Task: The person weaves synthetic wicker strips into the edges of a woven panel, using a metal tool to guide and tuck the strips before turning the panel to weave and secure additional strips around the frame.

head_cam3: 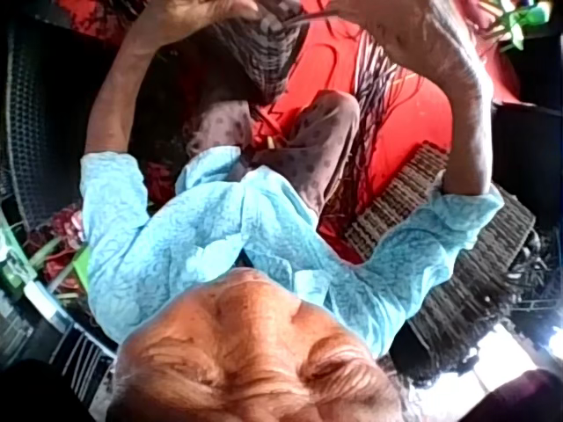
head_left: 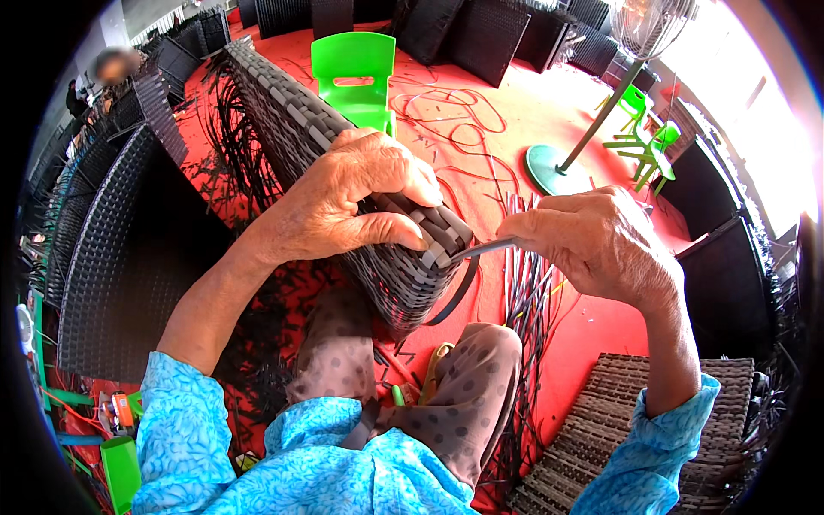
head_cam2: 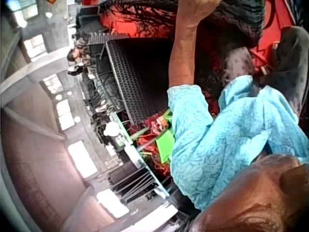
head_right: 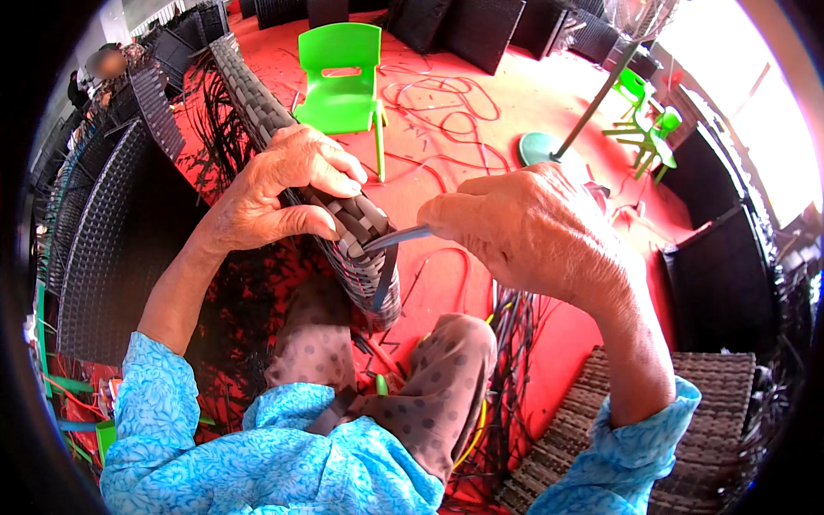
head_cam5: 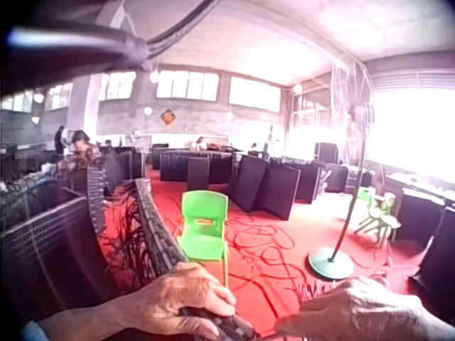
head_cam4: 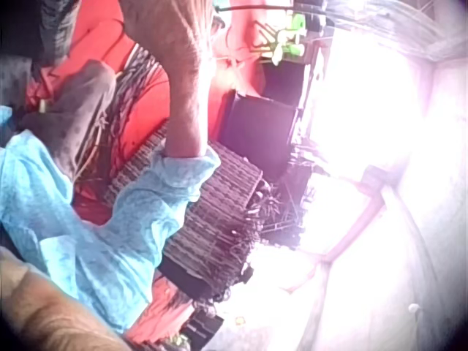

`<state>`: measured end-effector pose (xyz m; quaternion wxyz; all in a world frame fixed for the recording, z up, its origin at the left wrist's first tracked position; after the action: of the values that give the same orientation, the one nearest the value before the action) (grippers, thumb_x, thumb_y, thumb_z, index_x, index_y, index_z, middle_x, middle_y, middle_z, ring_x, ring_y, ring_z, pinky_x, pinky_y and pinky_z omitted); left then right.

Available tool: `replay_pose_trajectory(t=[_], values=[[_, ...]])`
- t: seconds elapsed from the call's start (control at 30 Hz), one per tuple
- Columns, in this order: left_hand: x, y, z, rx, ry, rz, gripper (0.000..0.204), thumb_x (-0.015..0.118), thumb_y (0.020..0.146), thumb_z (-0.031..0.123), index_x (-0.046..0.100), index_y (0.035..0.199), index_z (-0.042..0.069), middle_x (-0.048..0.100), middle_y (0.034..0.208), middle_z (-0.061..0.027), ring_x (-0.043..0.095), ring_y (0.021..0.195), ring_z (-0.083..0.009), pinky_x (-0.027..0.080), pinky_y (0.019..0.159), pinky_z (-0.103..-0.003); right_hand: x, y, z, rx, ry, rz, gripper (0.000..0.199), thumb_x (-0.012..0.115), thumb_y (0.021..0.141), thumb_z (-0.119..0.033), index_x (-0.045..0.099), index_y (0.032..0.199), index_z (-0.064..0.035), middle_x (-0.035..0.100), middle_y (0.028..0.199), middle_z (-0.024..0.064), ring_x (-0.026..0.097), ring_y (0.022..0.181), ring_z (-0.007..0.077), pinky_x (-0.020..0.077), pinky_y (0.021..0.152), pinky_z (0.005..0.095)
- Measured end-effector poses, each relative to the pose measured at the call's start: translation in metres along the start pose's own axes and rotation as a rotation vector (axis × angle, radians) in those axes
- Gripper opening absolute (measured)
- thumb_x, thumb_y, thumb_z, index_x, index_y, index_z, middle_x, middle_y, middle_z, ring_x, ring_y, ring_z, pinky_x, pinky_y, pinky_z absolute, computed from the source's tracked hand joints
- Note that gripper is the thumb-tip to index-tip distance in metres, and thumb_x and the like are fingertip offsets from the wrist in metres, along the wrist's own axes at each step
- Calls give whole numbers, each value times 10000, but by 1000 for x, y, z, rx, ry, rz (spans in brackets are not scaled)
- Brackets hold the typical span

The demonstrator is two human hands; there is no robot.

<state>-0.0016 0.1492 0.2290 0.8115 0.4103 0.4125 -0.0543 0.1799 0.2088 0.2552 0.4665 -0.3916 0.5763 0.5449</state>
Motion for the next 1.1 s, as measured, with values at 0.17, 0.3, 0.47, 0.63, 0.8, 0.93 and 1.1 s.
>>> replay_pose_trajectory(t=[0.17, 0.3, 0.47, 0.63, 0.8, 0.93, 1.1], values=[[-1, -3, 1, -33, -22, -28, 365, 705, 756, 375, 635, 983, 98, 631, 1050, -61, 571, 1025, -224, 333, 950, -382, -4, 0, -9, 70, -8, -67, 147, 532, 849, -159, 624, 952, -109, 571, 684, 63, 612, 667, 259, 450, 549, 387], [0, -3, -2, -10, -26, -9, 366, 703, 758, 378, 635, 982, 97, 631, 1047, -56, 567, 1021, -219, 330, 955, -379, -17, -1, -29, -5, -381, 51, 144, 565, 835, -166, 627, 956, -118, 558, 665, 59, 604, 633, 246, 446, 522, 361], [3, -2, -6, -3, -10, -1, 377, 693, 766, 398, 633, 983, 96, 632, 1041, -55, 565, 1002, -220, 330, 956, -375, 5, 2, 4, 68, 9, -5, 159, 592, 847, -192, 640, 962, -94, 600, 702, 72, 609, 610, 269, 464, 526, 375], [2, -2, -4, 26, -10, 32, 354, 703, 761, 380, 625, 965, 101, 629, 992, -35, 565, 980, -214, 346, 934, -372, 37, 8, 23, 77, 559, -117, 168, 601, 893, -205, 660, 929, -52, 646, 742, 94, 632, 648, 247, 475, 567, 346], [6, 4, -6, 47, 12, 64, 333, 718, 753, 358, 622, 950, 107, 621, 933, -13, 563, 950, -206, 358, 907, -368, 51, -7, 32, 111, 460, 25, 190, 607, 892, -230, 663, 930, -53, 630, 706, 93, 622, 619, 210, 477, 569, 323], [8, 10, -11, 61, 11, 74, 336, 714, 755, 370, 624, 940, 104, 619, 928, -11, 564, 935, -204, 360, 901, -370, 43, -15, 36, 178, 308, 103, 239, 651, 836, -308, 661, 869, -71, 606, 675, 71, 603, 609, 244, 464, 549, 345], [8, 9, -12, -18, -46, 3, 394, 678, 768, 426, 640, 957, 82, 631, 1002, -50, 563, 1020, -217, 334, 958, -379, 12, -9, 18, 78, -112, 296, 251, 683, 776, -352, 617, 744, -112, 542, 623, 32, 569, 594, 226, 431, 553, 368]])
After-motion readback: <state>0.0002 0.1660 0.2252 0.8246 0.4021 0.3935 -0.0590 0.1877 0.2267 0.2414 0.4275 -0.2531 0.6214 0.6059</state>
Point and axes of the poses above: each hand's wrist, its own y-axis towards the middle knuckle, its own x-axis out of the palm, z = x × y, the point moved 6 cm from there along y, towards the middle knuckle
